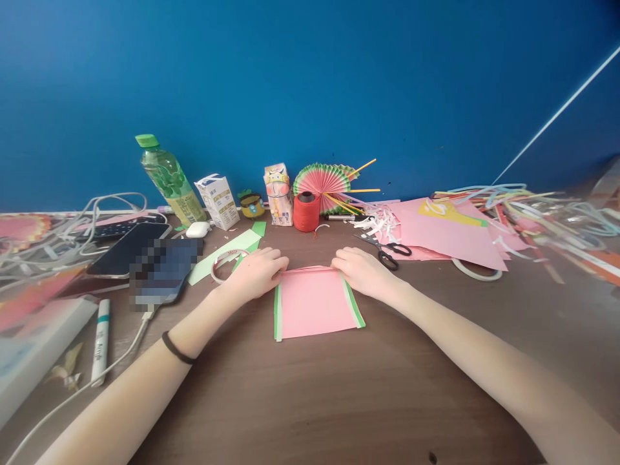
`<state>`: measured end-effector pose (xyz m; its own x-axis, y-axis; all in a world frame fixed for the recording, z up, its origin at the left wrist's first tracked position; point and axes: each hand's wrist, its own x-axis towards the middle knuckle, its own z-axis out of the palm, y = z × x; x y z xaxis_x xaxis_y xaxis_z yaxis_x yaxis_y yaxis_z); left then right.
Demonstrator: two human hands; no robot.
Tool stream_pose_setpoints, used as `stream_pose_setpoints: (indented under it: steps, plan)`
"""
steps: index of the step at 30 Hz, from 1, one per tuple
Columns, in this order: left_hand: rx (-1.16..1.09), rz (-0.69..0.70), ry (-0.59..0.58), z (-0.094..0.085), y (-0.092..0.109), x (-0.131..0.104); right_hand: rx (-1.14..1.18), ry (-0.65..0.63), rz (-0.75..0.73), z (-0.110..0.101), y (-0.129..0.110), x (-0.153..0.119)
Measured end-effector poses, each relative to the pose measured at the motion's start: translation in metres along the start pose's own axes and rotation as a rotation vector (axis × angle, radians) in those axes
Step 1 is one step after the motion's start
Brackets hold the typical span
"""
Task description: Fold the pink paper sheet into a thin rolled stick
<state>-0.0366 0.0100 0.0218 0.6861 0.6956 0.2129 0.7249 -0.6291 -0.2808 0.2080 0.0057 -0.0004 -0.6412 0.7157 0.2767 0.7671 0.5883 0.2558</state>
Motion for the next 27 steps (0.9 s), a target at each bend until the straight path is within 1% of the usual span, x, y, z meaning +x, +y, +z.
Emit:
stream_pose_setpoints:
  steps: [3, 7, 12, 17, 20, 23, 27]
  plan:
    - [0.073, 0.017, 0.022, 0.001, 0.002, 0.0, -0.037, 0.002, 0.001, 0.0, -0.002, 0.0]
    - [0.151, -0.005, 0.006, -0.003, 0.01, 0.001, -0.083, -0.003, 0.011, -0.003, -0.008, 0.0]
    - [0.175, -0.07, -0.039, -0.008, 0.021, 0.002, -0.081, -0.039, 0.081, -0.008, -0.017, 0.0]
    - [0.194, -0.061, -0.057, -0.012, 0.027, 0.002, -0.067, -0.081, 0.116, -0.012, -0.021, 0.0]
    - [0.184, -0.053, -0.101, -0.02, 0.032, 0.001, -0.066, -0.107, 0.125, -0.015, -0.024, 0.0]
    - [0.173, -0.074, -0.148, -0.028, 0.037, -0.001, -0.067, -0.134, 0.134, -0.02, -0.029, -0.001]
    - [0.153, -0.118, -0.214, -0.029, 0.046, -0.004, -0.096, -0.14, 0.141, -0.018, -0.037, -0.002]
